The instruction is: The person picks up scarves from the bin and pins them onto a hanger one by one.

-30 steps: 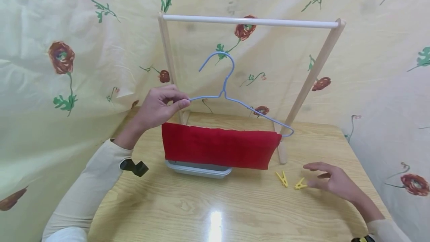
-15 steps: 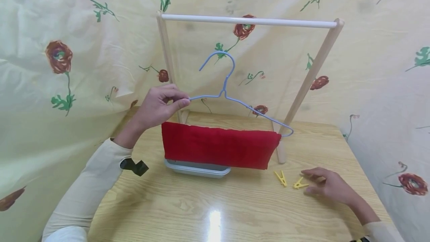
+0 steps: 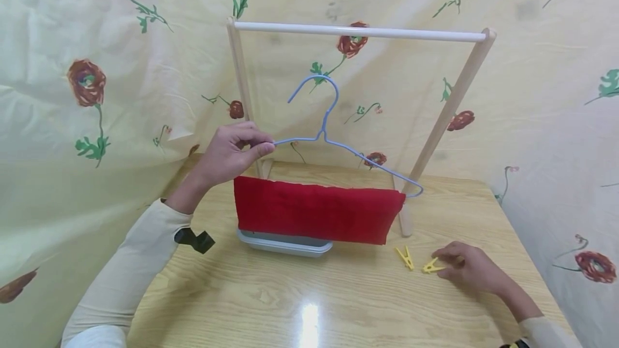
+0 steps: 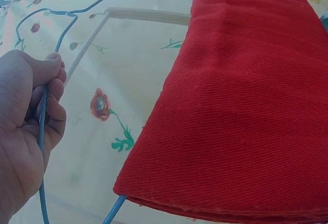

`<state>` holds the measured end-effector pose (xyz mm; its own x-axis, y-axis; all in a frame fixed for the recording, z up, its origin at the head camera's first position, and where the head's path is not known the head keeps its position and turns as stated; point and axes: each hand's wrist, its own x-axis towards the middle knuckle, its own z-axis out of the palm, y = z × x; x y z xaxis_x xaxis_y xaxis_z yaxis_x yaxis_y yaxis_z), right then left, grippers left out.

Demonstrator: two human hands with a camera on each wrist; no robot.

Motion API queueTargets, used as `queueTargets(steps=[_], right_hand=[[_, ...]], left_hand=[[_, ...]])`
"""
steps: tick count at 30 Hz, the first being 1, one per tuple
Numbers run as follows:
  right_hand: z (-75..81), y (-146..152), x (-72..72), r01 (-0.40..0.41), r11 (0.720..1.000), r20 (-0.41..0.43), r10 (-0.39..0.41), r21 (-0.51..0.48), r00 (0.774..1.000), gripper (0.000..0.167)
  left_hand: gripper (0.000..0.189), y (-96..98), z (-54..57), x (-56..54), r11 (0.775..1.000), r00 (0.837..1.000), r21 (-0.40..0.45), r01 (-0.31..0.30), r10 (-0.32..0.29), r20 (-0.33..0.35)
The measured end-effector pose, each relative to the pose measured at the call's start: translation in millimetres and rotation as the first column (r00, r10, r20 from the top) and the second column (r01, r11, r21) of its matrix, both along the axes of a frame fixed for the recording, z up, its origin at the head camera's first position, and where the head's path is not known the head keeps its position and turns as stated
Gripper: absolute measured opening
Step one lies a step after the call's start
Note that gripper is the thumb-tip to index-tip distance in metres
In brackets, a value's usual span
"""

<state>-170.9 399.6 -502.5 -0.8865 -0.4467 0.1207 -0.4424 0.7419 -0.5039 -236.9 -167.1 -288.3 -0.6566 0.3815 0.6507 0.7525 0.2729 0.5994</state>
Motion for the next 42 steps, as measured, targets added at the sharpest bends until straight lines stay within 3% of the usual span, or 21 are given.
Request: queueTargets(steps=[6, 14, 20, 31, 38, 42], right_hand=[[3.9, 2.0, 1.2, 0.001, 1.0, 0.058, 0.0, -0.028, 0.998, 0.036], [10.9, -0.6, 4.8, 0.001, 0.99, 0.033, 0.004, -0.139, 0.999, 0.033], [26.3, -10.9, 7.7, 0.043, 0.974, 0.033, -0.036, -0.222, 0.999, 0.029], [62.5, -33.7, 7.6, 0.083, 0.938, -0.075, -0.115, -0.337, 0.991, 0.032], [89.5, -55.8, 4.9, 0.01, 0.899, -0.175, -0.097, -0.438, 0.98, 0.035], [105.0, -70.1, 3.5, -0.029, 0.844, -0.18, -0.08, -0.536, 0.98, 0.036]], left_hand=[[0.01, -0.5, -0.3, -0.2, 1.0, 1.0, -0.013, -0.02, 0.02, 0.008], [0.009, -0.6, 0.3, 0.1, 0.999, 0.999, -0.015, -0.029, 0.029, 0.02], [0.009, -0.4, -0.4, -0.6, 0.999, 0.999, -0.018, -0.03, 0.03, 0.014], [0.009, 0.6, -0.6, -2.9, 1.0, 1.0, -0.015, -0.026, 0.027, 0.01], [0.008, 1.9, 0.6, -3.4, 1.0, 1.0, -0.003, -0.025, 0.025, 0.008], [0.008, 2.0, -0.2, -4.2, 1.0, 1.0, 0.009, -0.021, 0.021, 0.002]])
